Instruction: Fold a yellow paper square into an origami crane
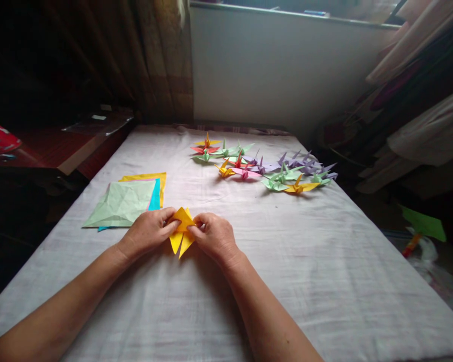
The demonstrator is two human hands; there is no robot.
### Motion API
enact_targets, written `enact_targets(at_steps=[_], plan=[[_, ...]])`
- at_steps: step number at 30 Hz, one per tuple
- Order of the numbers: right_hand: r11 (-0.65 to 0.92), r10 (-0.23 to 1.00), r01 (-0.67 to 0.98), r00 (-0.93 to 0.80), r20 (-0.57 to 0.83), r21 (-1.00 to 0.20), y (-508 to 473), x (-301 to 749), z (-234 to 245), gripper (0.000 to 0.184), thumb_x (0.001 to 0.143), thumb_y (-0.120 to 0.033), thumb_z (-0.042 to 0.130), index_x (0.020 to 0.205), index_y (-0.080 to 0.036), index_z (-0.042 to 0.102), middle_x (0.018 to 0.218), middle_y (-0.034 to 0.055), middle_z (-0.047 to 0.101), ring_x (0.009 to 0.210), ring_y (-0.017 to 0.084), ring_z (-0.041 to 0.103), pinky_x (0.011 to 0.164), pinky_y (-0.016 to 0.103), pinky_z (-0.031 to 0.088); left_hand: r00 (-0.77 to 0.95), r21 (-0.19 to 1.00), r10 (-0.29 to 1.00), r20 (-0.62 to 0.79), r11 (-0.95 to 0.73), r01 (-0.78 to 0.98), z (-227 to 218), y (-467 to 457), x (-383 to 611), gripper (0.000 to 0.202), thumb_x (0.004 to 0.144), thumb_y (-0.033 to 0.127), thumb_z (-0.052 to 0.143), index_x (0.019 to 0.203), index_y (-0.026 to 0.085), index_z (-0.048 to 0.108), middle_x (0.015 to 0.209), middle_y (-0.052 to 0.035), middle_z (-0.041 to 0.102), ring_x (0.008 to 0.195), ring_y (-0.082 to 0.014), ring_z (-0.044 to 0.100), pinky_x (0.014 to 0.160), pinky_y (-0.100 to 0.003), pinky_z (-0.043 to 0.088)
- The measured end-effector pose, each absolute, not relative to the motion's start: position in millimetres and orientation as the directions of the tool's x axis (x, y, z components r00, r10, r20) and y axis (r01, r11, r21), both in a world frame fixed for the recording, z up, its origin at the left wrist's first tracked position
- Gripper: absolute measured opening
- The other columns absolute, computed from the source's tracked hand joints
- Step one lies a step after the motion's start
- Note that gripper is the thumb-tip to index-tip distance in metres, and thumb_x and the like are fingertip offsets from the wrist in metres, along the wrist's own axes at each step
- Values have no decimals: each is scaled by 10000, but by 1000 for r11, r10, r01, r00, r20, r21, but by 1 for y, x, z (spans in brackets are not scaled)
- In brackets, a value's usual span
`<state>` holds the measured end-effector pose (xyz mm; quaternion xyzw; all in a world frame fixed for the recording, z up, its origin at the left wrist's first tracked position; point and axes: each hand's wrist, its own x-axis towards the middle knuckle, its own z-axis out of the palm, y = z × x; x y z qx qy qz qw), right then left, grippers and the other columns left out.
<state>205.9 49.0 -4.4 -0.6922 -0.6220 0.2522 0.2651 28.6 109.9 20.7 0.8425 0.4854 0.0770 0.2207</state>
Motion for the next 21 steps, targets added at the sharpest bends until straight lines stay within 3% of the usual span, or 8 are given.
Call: enact_targets(at_steps=[5, 10, 16, 19, 21], plan=[[-145, 989, 778, 126, -74, -611, 42, 207, 7, 107, 773, -303, 659, 847, -228, 674, 754, -18, 693, 657, 135, 594, 609, 237, 354, 445, 455, 887, -121, -349, 819, 15, 116, 35, 134, 844, 266, 497, 804, 209, 612, 725, 20, 660, 642, -146, 594, 569, -234, 329], [-133, 980, 770, 194, 30, -624, 39, 203, -1, 62, 798, -249, 598, 778, -225, 651, 732, -24, 685, 621, 120, 572, 611, 240, 347, 460, 515, 884, -82, -358, 779, 10, 109, 33, 137, 825, 298, 529, 809, 215, 637, 746, 17, 670, 673, -149, 598, 595, -230, 349], [-3, 983, 690, 134, 123, -724, 39, 201, -8, 162, 843, -338, 581, 800, -216, 678, 749, -2, 699, 630, 126, 589, 620, 236, 393, 455, 565, 888, -75, -338, 753, 4, 106, 30, 303, 877, 390, 442, 812, 211, 678, 695, 7, 669, 634, -151, 590, 574, -235, 339], [9, 988, 595, 118, 98, -803, 40, 203, -9, 297, 912, -367, 473, 796, -206, 694, 757, 24, 716, 681, 143, 631, 655, 239, 435, 450, 582, 890, -73, -328, 744, 2, 109, 29, 360, 884, 420, 398, 808, 199, 673, 687, 0, 666, 631, -158, 594, 566, -240, 335], [-23, 990, 546, 126, 55, -837, 41, 205, -11, 289, 910, -342, 464, 811, -206, 700, 771, 26, 729, 706, 150, 650, 676, 241, 455, 452, 604, 890, -65, -325, 727, 1, 110, 28, 381, 886, 433, 384, 821, 196, 675, 691, -2, 669, 636, -162, 599, 567, -242, 338]])
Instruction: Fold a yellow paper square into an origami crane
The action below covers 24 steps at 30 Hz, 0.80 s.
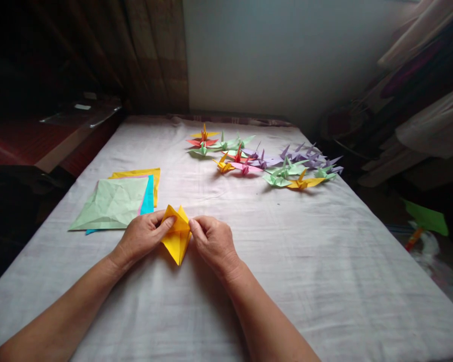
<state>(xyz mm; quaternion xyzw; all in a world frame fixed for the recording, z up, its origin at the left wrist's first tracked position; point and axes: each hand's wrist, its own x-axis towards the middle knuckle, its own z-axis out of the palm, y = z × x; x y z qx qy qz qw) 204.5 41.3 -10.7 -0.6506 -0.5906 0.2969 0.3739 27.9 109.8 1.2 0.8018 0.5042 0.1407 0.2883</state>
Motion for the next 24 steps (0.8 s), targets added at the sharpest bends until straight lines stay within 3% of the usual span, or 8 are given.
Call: enact_targets(at_steps=[3, 9, 14, 18, 24], plan=[[-50, 991, 531, 133, 25, -846, 43, 204, -12, 213, 875, -319, 524, 845, -214, 707, 814, 19, 743, 711, 154, 652, 687, 247, 464, 461, 637, 886, -53, -325, 699, 0, 110, 27, 397, 885, 460, 388, 805, 191, 669, 682, 2, 664, 632, -164, 600, 563, -240, 342], [-49, 991, 575, 129, 31, -817, 41, 201, -11, 199, 890, -307, 536, 880, -230, 720, 855, 17, 745, 746, 156, 650, 728, 257, 464, 463, 674, 886, -25, -327, 663, -2, 108, 27, 449, 867, 517, 409, 649, 179, 609, 605, 14, 582, 601, -149, 560, 541, -227, 332], [1, 993, 650, 88, 78, -760, 40, 198, -10, 200, 904, -307, 547, 923, -229, 730, 855, 23, 714, 752, 144, 629, 709, 248, 434, 417, 709, 909, -15, -284, 645, -3, 107, 29, 449, 849, 518, 406, 620, 174, 583, 575, 21, 529, 572, -134, 524, 522, -218, 322], [23, 994, 724, 58, 95, -689, 40, 195, -10, 197, 916, -322, 553, 946, -246, 732, 844, 16, 679, 758, 139, 621, 686, 241, 406, 403, 687, 915, -20, -280, 671, -3, 107, 28, 491, 871, 541, 355, 621, 179, 574, 557, 25, 511, 557, -134, 520, 521, -224, 320], [-34, 994, 816, 87, 65, -576, 40, 187, -7, 207, 934, -364, 561, 866, -241, 712, 842, 19, 671, 753, 139, 611, 648, 237, 372, 472, 683, 880, -51, -314, 659, 0, 108, 25, 538, 899, 602, 326, 760, 196, 651, 655, 15, 618, 634, -153, 572, 570, -225, 374]])
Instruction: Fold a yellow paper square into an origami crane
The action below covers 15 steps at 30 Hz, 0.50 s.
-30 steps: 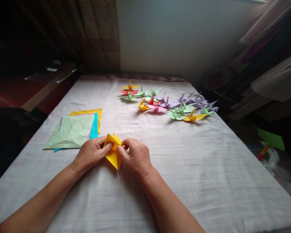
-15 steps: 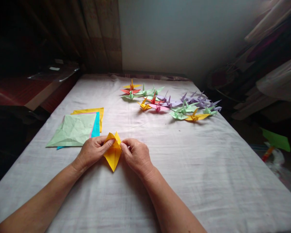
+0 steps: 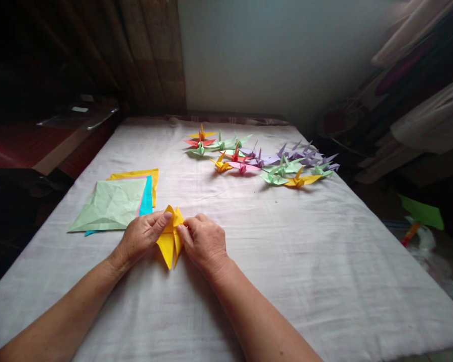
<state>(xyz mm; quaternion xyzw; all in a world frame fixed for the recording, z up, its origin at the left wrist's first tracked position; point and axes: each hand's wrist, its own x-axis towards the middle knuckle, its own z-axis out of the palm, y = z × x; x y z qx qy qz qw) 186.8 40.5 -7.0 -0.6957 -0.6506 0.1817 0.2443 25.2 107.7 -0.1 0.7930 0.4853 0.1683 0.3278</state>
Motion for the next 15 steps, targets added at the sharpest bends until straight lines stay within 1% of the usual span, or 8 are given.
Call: enact_targets(at_steps=[2, 4, 8, 11, 13, 15], plan=[[-41, 994, 844, 89, 65, -534, 41, 185, -7, 229, 943, -380, 548, 855, -237, 704, 852, 26, 671, 749, 143, 607, 629, 241, 357, 463, 688, 885, -45, -309, 657, -1, 107, 26, 472, 867, 598, 418, 831, 202, 673, 711, 17, 653, 670, -158, 592, 604, -222, 400], [-35, 993, 855, 86, 75, -517, 41, 184, -8, 229, 941, -382, 549, 848, -233, 696, 848, 27, 668, 737, 144, 604, 619, 244, 350, 434, 707, 900, -34, -285, 647, -3, 106, 27, 410, 852, 552, 470, 860, 202, 682, 755, 15, 673, 704, -163, 607, 639, -223, 421], [-12, 992, 821, 83, 99, -571, 42, 186, -11, 140, 912, -329, 585, 885, -246, 694, 854, 9, 674, 729, 133, 605, 637, 237, 366, 418, 756, 908, -41, -245, 607, -6, 106, 29, 404, 869, 509, 440, 794, 186, 672, 693, 13, 632, 666, -154, 585, 608, -215, 423], [0, 992, 815, 71, 100, -579, 44, 188, -12, 122, 898, -288, 588, 850, -241, 690, 841, 4, 673, 725, 127, 600, 640, 234, 367, 424, 762, 905, -34, -251, 597, -8, 107, 29, 413, 872, 516, 445, 733, 180, 641, 639, 20, 580, 616, -137, 545, 575, -209, 407], [0, 994, 827, 61, 89, -562, 44, 188, -12, 135, 896, -282, 583, 822, -234, 685, 828, 8, 670, 730, 130, 598, 635, 235, 364, 423, 789, 906, -16, -248, 562, -10, 109, 28, 396, 869, 515, 474, 755, 178, 645, 675, 15, 601, 639, -137, 555, 592, -208, 419], [1, 996, 834, 51, 79, -552, 43, 188, -10, 148, 899, -282, 575, 812, -231, 682, 825, 12, 671, 736, 132, 600, 636, 237, 362, 411, 840, 912, 1, -223, 494, -13, 110, 28, 378, 861, 514, 509, 806, 174, 666, 741, 2, 641, 688, -144, 578, 632, -211, 445]])
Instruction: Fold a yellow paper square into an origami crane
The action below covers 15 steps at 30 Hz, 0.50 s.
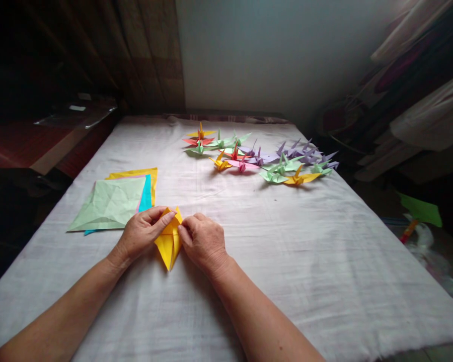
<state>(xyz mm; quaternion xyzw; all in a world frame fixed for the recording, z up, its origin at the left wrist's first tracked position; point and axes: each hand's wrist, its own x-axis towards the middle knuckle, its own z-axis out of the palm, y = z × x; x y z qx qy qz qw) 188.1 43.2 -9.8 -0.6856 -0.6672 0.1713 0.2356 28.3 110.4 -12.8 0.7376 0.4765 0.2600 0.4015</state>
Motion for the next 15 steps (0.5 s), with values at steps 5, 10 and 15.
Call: enact_targets(at_steps=[5, 10, 15], plan=[[34, 998, 829, 2, 63, -558, 43, 191, -8, 98, 870, -280, 607, 830, -236, 685, 848, 7, 683, 758, 139, 611, 640, 240, 363, 351, 896, 936, 6, -161, 415, -17, 113, 30, 403, 835, 539, 547, 794, 159, 676, 730, -9, 643, 684, -149, 577, 618, -217, 454], [-2, 997, 846, 42, 63, -534, 45, 190, -10, 114, 880, -272, 598, 819, -230, 684, 834, 16, 684, 744, 143, 606, 644, 245, 366, 375, 906, 927, -13, -147, 396, -11, 116, 25, 479, 776, 610, 600, 941, 167, 680, 865, -34, 709, 798, -187, 640, 717, -257, 510], [-34, 994, 830, 84, 63, -556, 46, 189, -13, 117, 874, -264, 596, 808, -231, 687, 821, 17, 705, 741, 149, 613, 646, 248, 368, 357, 944, 922, -147, 23, 329, 0, 122, 11, 615, 772, 695, 561, 1043, 152, 661, 1018, -100, 708, 772, -191, 663, 594, -265, 537]])
